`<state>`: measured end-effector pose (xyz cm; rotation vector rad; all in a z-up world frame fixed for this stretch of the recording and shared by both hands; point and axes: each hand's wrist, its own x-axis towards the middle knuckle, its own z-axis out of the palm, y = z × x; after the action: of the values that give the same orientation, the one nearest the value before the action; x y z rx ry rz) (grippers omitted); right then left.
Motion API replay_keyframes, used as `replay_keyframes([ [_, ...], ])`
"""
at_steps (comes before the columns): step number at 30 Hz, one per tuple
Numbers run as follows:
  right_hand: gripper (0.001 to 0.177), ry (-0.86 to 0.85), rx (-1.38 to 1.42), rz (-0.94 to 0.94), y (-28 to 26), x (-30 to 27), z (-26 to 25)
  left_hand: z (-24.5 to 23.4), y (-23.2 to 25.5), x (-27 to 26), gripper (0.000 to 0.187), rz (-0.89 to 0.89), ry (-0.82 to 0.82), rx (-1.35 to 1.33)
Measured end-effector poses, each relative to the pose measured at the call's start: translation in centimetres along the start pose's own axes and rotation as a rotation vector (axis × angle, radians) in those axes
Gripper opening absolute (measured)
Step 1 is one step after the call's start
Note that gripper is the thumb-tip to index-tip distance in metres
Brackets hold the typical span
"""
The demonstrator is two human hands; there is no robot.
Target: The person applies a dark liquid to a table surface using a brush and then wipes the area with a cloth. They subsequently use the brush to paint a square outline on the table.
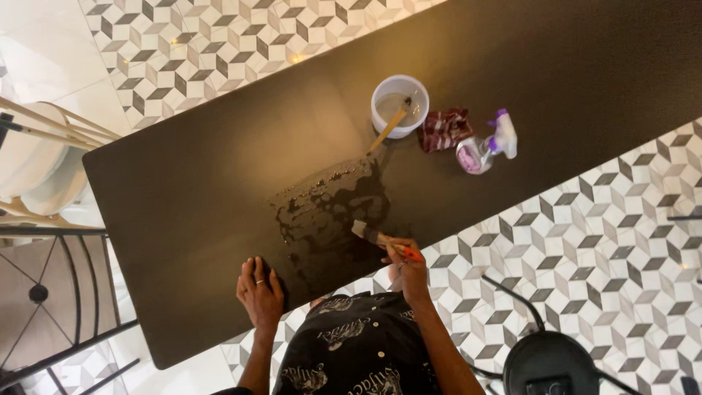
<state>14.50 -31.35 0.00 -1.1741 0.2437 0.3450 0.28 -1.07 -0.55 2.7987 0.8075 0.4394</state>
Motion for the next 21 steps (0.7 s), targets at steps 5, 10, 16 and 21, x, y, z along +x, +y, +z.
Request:
replay_keyframes([
  [5,0.027,0.068,0.21,0.051,-4.4,7.6,-5.0,0.6,2.5,1.3,0.038,-0.189,0.131,-0.14],
  [10,0.032,-0.039,0.361,-0.001,-8.9,14.0,-7.1,1.6,10.5,1.8,0.032,-0.401,0.373,-0.199],
  [16,0.029,-0.093,0.313,-0.127,-11.3,21.7,-4.6,3.5,22.4,1.9,0.025,-0.426,0.302,-0.416],
  [21,0.033,-0.063,0.222,-0.092,-11.6,25.5,-2.4,4.1,27.0,2.7,0.018,-0.342,0.046,-0.559],
])
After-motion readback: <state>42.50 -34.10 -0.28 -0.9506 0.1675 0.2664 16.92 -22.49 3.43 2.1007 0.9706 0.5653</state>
